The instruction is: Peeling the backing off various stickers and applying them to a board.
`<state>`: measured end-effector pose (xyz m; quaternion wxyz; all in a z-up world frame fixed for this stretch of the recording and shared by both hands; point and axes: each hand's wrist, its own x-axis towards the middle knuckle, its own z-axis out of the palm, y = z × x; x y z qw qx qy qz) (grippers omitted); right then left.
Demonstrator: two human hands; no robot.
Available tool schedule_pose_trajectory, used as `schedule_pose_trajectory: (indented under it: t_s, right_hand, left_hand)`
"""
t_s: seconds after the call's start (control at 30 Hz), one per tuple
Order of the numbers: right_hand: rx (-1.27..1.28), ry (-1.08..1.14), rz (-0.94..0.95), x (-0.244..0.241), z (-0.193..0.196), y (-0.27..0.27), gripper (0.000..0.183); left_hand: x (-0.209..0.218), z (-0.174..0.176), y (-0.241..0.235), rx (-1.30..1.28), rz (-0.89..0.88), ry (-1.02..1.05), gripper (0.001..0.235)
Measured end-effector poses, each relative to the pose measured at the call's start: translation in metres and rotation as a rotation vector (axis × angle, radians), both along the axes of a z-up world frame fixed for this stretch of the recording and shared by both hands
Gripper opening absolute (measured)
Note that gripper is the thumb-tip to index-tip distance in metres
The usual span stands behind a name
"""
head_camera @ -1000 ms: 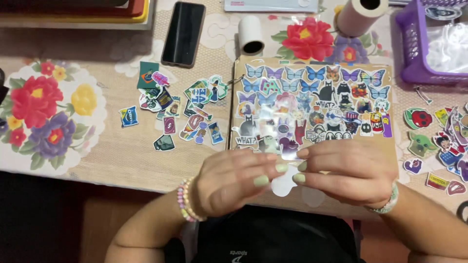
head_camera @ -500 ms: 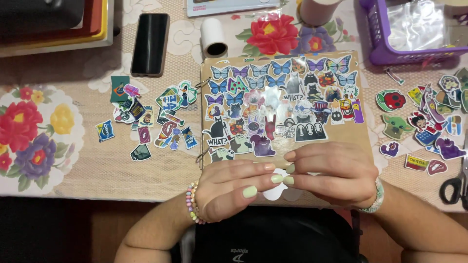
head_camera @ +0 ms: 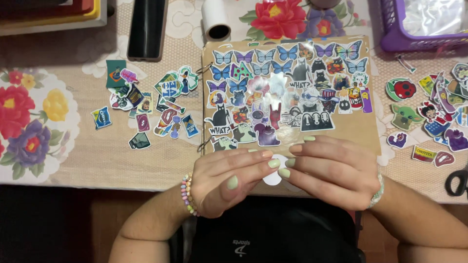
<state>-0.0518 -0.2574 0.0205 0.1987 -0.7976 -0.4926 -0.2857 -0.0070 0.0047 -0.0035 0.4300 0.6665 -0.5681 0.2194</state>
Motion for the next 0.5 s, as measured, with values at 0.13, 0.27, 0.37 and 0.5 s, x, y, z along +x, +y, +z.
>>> schedule_pose_trajectory:
  t_s: [0.13,0.27,0.37,0.5]
  right_hand:
    - [0.033,0.054,-0.045,0.004,0.003,0.024,0.016]
    - [0.184,0.222,-0.084,0.008,-0.002,0.049,0.011]
    - [0.353,0.532,-0.106,0.004,-0.011,0.061,0.008]
    - [0.539,1.034,-0.295,-0.006,-0.034,0.059,0.012]
  left_hand:
    - [-0.002,-0.006,0.01,-0.027,0.052,-0.05,0.064]
    - [-0.012,-0.023,0.009,-0.124,0.133,0.041,0.07]
    - [-0.029,-0.044,0.013,-0.277,0.081,0.394,0.111]
    - [-0.039,-0.037,0.015,-0.317,0.152,1.044,0.12]
